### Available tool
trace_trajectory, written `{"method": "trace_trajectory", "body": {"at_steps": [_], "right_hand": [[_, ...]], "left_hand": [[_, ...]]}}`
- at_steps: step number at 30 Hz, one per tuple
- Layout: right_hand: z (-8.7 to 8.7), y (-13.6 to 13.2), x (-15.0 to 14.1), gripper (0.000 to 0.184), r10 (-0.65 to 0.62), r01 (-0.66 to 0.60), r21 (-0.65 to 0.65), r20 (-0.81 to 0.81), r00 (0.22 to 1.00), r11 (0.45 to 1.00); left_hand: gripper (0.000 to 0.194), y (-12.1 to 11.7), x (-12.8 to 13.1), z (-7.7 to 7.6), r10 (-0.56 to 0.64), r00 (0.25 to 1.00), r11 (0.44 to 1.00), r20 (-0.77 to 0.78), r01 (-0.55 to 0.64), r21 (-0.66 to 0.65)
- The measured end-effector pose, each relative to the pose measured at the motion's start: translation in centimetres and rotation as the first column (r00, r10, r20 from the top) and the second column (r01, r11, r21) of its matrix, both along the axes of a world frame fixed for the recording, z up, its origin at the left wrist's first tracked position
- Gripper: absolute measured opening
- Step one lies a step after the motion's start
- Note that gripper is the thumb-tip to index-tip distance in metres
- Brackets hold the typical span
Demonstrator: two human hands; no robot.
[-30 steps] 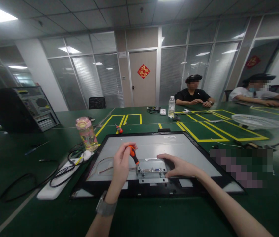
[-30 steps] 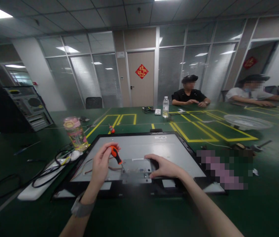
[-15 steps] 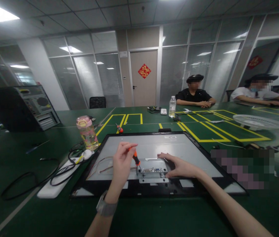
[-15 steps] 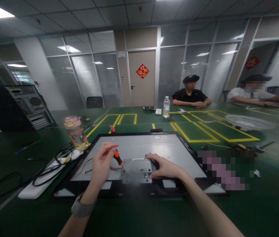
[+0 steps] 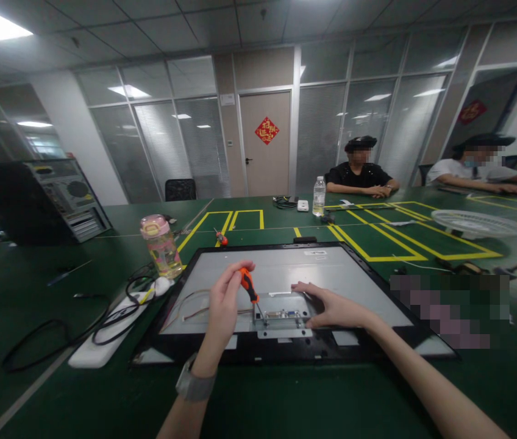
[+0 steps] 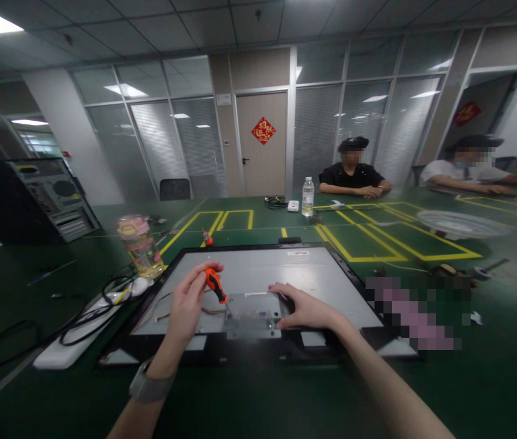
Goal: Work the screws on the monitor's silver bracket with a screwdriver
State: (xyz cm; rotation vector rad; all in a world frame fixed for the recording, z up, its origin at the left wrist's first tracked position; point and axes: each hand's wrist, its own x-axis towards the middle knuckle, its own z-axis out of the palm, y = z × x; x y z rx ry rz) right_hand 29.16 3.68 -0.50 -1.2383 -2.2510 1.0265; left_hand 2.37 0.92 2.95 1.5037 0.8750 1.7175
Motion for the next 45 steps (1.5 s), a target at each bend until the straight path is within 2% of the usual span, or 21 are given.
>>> {"method": "trace_trajectory", "body": {"at_steps": [6,12,18,23,27,29,34,40,45], "right_hand": [[0.65,-0.29,-0.07,0.08,-0.009,0.009,0.0,-0.027,1.0,1.0],[0.67,-0.03,0.56,0.072,0.019,-0.018,0.008,-0.052,0.998,1.0],[0.49,0.23,0.73,0.068,0.035,-0.034,0.022,-0.055,0.998,0.999],[0.31,0.18,0.58,0.068,0.028,-0.026,0.022,-0.081,0.996,0.999],[0.23,0.09,0.44,0.071,0.01,-0.009,0.011,-0.107,0.994,1.0],[0.25,0.03,0.38,0.07,0.006,-0.005,0.01,-0.113,0.994,1.0],[0.36,-0.05,0.29,0.067,0.009,-0.008,0.017,-0.109,0.994,1.0],[0.58,-0.05,0.3,0.065,0.018,-0.016,0.021,-0.079,0.997,1.0],[0.63,-0.06,0.33,0.065,0.024,-0.023,0.015,-0.067,0.997,1.0]], "left_hand": [[0.032,-0.07,-0.11,0.1,-0.041,0.999,0.999,-0.008,0.041,-0.013],[0.026,-0.32,0.08,0.55,0.119,0.985,0.988,-0.128,-0.105,0.111],[0.029,-0.26,-0.08,0.33,0.099,0.982,0.993,-0.158,-0.088,0.076],[0.02,-0.45,0.02,0.33,0.24,0.951,0.964,-0.198,-0.209,0.163],[0.028,-0.7,0.15,0.57,0.217,0.958,0.969,-0.187,-0.188,0.161],[0.026,-0.65,0.16,0.55,0.215,0.957,0.97,-0.197,-0.185,0.16],[0.017,-0.39,-0.02,0.31,0.308,0.929,0.943,-0.204,-0.269,0.195],[0.029,-0.58,0.07,0.5,0.182,0.966,0.976,-0.181,-0.156,0.15],[0.019,-0.69,0.23,0.58,0.225,0.954,0.963,-0.198,-0.187,0.195]]}}
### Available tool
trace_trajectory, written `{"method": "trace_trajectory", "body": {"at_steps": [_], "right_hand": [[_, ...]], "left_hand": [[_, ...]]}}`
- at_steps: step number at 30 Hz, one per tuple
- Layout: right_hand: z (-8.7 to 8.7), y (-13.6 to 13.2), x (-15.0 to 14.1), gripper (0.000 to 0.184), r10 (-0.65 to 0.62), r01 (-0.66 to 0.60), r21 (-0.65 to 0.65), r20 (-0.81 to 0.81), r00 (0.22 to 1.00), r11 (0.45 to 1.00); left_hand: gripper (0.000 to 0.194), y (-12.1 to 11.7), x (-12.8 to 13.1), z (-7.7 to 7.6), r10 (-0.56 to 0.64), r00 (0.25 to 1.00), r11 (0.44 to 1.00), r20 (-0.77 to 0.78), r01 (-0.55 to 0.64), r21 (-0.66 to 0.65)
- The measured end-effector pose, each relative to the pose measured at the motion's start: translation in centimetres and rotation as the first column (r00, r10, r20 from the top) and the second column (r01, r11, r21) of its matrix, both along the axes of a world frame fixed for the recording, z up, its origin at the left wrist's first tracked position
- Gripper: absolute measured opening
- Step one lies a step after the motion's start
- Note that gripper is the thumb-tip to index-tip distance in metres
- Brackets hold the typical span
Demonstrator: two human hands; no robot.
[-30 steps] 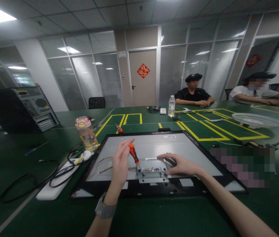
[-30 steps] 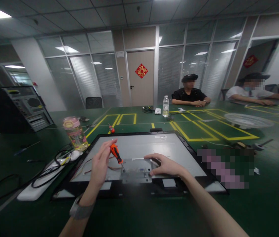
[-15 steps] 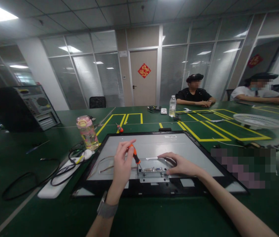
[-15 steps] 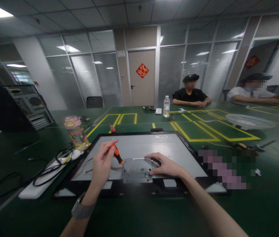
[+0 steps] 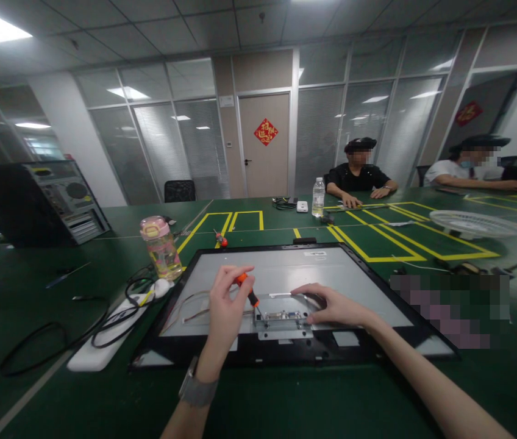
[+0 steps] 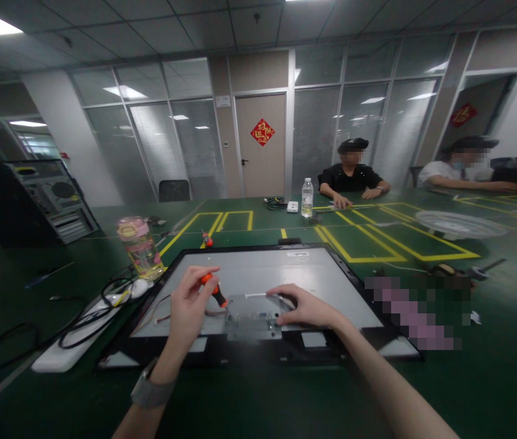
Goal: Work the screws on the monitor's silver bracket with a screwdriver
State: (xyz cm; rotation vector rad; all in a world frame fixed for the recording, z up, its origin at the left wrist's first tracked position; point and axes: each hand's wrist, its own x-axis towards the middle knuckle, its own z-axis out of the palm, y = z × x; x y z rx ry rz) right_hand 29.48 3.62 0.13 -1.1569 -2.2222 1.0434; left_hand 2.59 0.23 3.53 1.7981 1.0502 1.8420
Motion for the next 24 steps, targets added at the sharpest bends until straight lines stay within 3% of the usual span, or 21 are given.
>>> {"method": "trace_trajectory", "body": {"at_steps": [5,11,18,24], "right_hand": [[0.06,-0.04,-0.04,0.065,-0.016,0.016,-0.009,0.015,1.0,1.0],[-0.18,0.09,-0.06,0.064,-0.005,0.005,0.006,-0.007,1.0,1.0],[0.07,0.0,-0.08,0.065,-0.016,0.016,-0.006,0.017,1.0,1.0],[0.25,-0.11,-0.13,0.065,-0.016,0.017,-0.028,0.024,1.0,0.999]], "left_hand": [[0.025,-0.04,0.02,-0.1,-0.02,1.0,1.0,0.0,0.02,-0.017],[0.012,0.42,-0.05,-0.51,0.089,0.994,0.996,0.059,-0.09,0.005],[0.026,0.2,0.15,-0.08,-0.115,0.985,0.987,0.126,0.128,-0.1],[0.017,0.06,0.2,0.17,-0.037,0.994,0.999,0.104,0.041,-0.034]]}}
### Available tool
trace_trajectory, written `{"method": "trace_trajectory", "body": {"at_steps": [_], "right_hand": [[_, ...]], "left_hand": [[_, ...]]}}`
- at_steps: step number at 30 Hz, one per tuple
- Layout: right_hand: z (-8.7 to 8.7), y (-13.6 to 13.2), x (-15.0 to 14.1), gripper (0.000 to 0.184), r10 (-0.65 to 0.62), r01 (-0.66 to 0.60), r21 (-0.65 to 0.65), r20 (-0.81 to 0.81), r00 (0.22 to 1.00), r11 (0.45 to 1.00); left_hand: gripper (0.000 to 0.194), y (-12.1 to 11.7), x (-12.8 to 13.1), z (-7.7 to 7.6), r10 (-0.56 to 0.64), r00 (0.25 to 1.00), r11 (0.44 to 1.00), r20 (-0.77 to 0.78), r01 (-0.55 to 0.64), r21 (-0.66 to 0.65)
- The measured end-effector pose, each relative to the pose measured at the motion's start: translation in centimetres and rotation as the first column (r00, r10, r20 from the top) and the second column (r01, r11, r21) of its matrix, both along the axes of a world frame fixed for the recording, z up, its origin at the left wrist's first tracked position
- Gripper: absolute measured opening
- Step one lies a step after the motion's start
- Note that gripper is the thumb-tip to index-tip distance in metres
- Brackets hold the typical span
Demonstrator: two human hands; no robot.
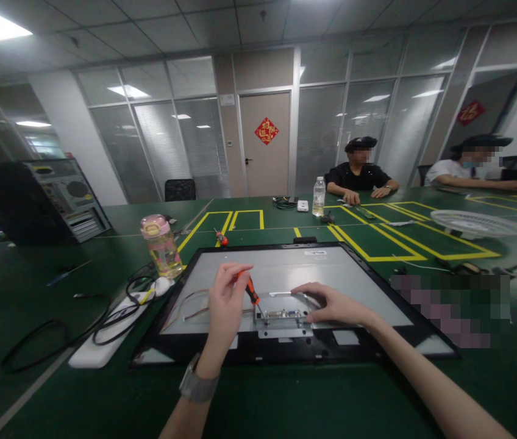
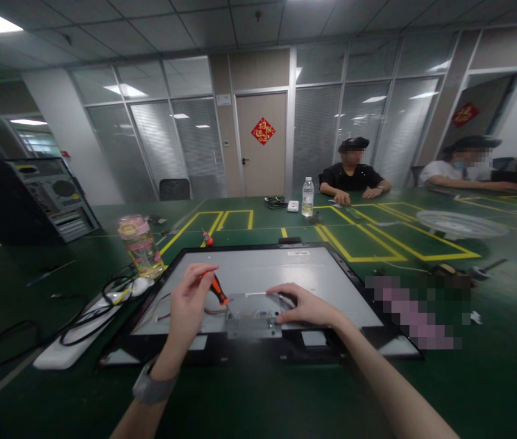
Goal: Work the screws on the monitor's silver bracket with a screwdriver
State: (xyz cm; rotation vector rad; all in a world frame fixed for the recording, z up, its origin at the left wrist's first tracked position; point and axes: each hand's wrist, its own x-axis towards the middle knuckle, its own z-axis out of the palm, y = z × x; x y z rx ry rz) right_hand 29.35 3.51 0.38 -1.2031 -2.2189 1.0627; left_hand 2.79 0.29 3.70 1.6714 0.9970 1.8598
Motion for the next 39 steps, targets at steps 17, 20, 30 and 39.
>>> {"method": "trace_trajectory", "body": {"at_steps": [17,20,30,39], "right_hand": [[-0.32,0.21,0.1,0.069,0.007,-0.006,0.026,-0.009,1.0,1.0],[-0.45,0.26,0.17,0.069,0.008,-0.007,0.016,-0.008,1.0,1.0],[-0.51,0.29,0.26,0.07,0.0,0.0,0.008,-0.007,1.0,1.0],[-0.27,0.13,0.1,0.069,-0.013,0.013,0.004,0.001,1.0,1.0]], "left_hand": [[0.033,0.54,-0.26,-0.78,-0.175,0.974,0.972,0.143,0.194,-0.134],[0.029,0.51,-0.17,-0.65,-0.136,0.985,0.98,0.103,0.149,-0.132],[0.029,0.01,-0.01,-0.1,-0.063,0.998,0.998,-0.021,0.062,-0.021],[0.028,0.09,-0.09,-0.17,0.021,0.999,1.0,-0.044,-0.021,0.014]]}}
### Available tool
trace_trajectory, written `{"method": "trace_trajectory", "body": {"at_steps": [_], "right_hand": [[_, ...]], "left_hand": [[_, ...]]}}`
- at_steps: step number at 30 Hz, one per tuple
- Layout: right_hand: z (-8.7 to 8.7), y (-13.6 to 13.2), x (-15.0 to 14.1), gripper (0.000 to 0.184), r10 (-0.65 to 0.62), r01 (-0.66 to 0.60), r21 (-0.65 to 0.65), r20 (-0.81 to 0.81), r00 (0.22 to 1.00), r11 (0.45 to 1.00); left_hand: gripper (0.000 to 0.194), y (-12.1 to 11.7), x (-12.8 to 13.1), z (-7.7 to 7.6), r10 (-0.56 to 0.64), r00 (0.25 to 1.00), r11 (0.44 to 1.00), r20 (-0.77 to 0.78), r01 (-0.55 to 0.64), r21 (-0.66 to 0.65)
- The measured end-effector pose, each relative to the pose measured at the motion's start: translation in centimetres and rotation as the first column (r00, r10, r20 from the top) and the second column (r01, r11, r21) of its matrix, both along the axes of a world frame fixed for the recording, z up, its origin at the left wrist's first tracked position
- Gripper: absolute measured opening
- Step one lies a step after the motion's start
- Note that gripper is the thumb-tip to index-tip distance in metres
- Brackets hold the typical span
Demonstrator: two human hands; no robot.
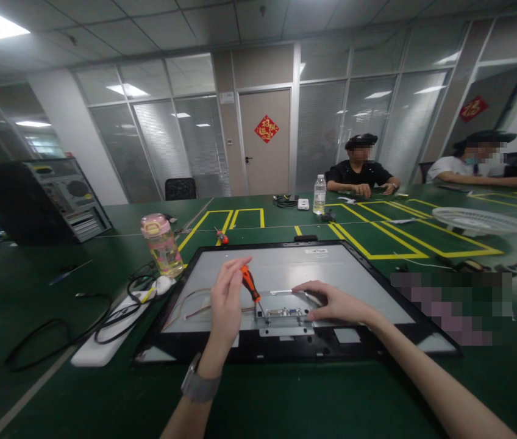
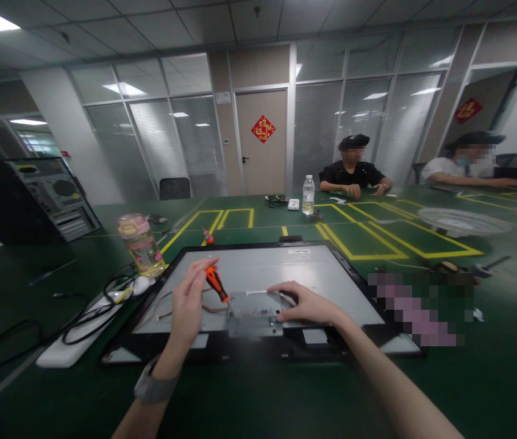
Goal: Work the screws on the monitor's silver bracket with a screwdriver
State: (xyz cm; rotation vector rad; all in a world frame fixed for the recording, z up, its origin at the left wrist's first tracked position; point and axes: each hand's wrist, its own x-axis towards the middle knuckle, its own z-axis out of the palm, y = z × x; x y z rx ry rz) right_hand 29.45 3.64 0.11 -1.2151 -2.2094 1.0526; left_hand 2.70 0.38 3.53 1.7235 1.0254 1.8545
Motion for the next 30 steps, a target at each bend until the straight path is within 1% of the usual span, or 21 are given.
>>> {"method": "trace_trajectory", "body": {"at_steps": [3,6,11,13,16,19,21,24,26,27,30], "right_hand": [[-0.04,0.02,0.02,0.07,0.003,-0.003,0.002,-0.002,1.0,1.0],[-0.23,0.12,0.05,0.068,0.006,-0.006,0.018,0.0,1.0,1.0],[-0.29,0.17,0.0,0.066,0.008,-0.008,0.018,0.007,1.0,1.0],[-0.17,0.11,-0.05,0.066,0.01,-0.01,0.014,-0.004,1.0,1.0],[0.04,0.01,-0.11,0.066,0.014,-0.014,0.015,-0.011,1.0,1.0],[0.16,-0.07,-0.14,0.066,0.007,-0.007,0.006,-0.004,1.0,1.0],[0.16,-0.08,-0.13,0.067,0.005,-0.005,0.004,-0.004,1.0,1.0],[0.07,-0.02,-0.05,0.067,0.014,-0.014,0.011,-0.004,1.0,1.0],[-0.01,0.04,0.01,0.067,0.021,-0.021,0.012,0.001,1.0,1.0],[-0.06,0.08,0.04,0.068,0.021,-0.021,0.012,0.005,1.0,1.0],[-0.21,0.21,0.11,0.068,0.018,-0.018,0.009,0.017,1.0,1.0]], "left_hand": [[0.025,-0.1,0.08,0.1,-0.051,0.999,0.998,0.002,0.051,-0.022],[0.019,-0.15,0.07,0.06,-0.024,1.0,1.0,0.003,0.024,-0.008],[0.026,-0.21,-0.01,0.02,-0.088,0.996,0.996,0.02,0.089,-0.021],[0.022,-0.15,0.01,-0.04,-0.076,0.997,0.997,0.009,0.076,-0.017],[0.016,-0.04,0.04,-0.11,-0.015,1.0,1.0,0.012,0.015,0.0],[0.023,-0.04,0.01,-0.09,-0.015,1.0,1.0,0.017,0.015,-0.013],[0.024,-0.08,-0.01,-0.07,-0.026,1.0,1.0,0.01,0.026,-0.017],[0.015,-0.09,-0.02,-0.11,0.028,0.999,1.0,0.023,-0.028,0.012],[0.013,-0.09,-0.05,-0.12,0.061,0.997,0.998,0.038,-0.062,0.02],[0.015,-0.1,-0.07,-0.1,0.06,0.997,0.998,0.043,-0.06,0.015],[0.025,-0.2,-0.07,0.04,0.002,0.999,1.0,0.037,-0.002,-0.007]]}}
